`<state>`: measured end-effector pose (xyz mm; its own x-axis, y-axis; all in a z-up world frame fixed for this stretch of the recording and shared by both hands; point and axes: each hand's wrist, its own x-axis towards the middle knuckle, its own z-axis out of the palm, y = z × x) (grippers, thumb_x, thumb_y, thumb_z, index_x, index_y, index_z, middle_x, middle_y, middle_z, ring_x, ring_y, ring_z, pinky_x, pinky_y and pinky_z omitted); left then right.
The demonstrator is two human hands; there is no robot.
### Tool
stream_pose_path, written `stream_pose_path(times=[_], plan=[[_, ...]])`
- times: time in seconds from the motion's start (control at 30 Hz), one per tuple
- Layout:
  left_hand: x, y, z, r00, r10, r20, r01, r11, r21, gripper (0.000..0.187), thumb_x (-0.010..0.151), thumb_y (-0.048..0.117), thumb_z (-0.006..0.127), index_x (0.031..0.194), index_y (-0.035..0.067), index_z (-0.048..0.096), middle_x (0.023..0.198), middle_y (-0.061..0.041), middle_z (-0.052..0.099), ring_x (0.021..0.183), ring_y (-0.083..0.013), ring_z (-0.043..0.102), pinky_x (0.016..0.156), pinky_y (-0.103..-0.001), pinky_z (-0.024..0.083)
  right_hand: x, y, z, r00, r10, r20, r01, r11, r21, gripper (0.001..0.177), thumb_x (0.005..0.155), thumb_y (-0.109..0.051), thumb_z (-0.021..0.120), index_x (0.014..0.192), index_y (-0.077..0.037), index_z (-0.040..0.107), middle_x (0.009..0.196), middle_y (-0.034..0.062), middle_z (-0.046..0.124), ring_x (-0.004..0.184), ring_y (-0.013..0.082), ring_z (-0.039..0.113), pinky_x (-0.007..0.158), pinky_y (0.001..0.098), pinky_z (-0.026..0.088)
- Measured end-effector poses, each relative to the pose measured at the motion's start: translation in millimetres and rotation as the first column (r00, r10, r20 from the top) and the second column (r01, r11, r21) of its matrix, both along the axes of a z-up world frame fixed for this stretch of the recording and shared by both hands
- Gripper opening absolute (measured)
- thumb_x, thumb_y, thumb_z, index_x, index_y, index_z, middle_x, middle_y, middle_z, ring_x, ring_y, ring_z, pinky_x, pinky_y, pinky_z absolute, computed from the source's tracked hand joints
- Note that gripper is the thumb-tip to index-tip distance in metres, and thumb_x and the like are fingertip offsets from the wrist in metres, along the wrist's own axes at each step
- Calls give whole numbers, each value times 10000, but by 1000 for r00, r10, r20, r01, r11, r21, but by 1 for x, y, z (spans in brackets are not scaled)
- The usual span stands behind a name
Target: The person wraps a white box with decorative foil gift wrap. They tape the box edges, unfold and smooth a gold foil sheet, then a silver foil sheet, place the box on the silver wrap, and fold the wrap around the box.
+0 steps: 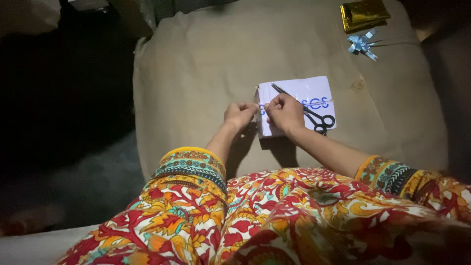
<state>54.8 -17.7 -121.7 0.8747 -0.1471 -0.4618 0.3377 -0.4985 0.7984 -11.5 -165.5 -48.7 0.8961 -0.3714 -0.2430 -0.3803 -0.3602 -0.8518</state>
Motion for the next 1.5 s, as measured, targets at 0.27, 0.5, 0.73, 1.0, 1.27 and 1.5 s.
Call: stream_pose_path(times=[0.27, 0.5, 0.73, 1.0, 1.27, 1.5], plan=[[5, -4, -9, 993, 3, 116, -17, 993, 118, 339, 746, 425, 807, 938, 147, 825, 959, -71, 801, 925, -208, 765, 889, -348, 569, -1, -2, 0, 998, 55, 17, -53, 995, -79, 204, 920, -199, 718, 839, -24, 653, 666, 69, 711, 587, 125, 712, 582, 297, 557], [1, -8, -1, 982, -34, 186, -1, 983, 184, 312, 720, 430, 824, 875, 160, 804, 953, -95, 786, 935, -264, 754, 878, -384, 570, 0, -5, -11, 991, 102, 90, -73, 957, -281, 220, 885, -210, 751, 842, -6, 681, 710, 116, 729, 645, 194, 713, 645, 327, 551], [1, -10, -1, 987, -37, 157, 5, 980, 199, 305, 737, 409, 815, 893, 151, 768, 971, -125, 765, 960, -304, 713, 887, -415, 555, 3, -5, -16, 991, 123, 52, -102, 948, -300, 267, 869, -247, 739, 851, 14, 683, 731, 138, 730, 686, 249, 740, 701, 370, 575], [7, -14, -37, 983, -67, 173, 36, 983, 180, 260, 786, 354, 775, 918, 134, 736, 936, -95, 776, 941, -280, 743, 880, -390, 565, 1, -3, 18, 984, 88, -155, -118, 973, -198, 451, 867, -271, 762, 1040, -25, 426, 698, 142, 685, 602, 289, 748, 589, 444, 615], [7, -21, -46, 999, -1, 52, -7, 988, 157, 229, 813, 336, 797, 916, 143, 732, 940, -78, 780, 930, -247, 745, 875, -373, 562, 0, -12, 5, 986, 158, -58, -168, 948, -270, 333, 888, -281, 738, 1014, -65, 518, 667, 131, 701, 652, 295, 751, 693, 413, 586], [7, -23, -35, 992, -53, 115, 28, 978, 208, 269, 826, 333, 809, 935, 108, 710, 957, -116, 769, 948, -292, 729, 895, -391, 556, 7, -23, -19, 978, 199, 67, -155, 901, -406, 312, 834, -244, 792, 983, -68, 581, 822, 153, 714, 765, 350, 718, 711, 451, 552]])
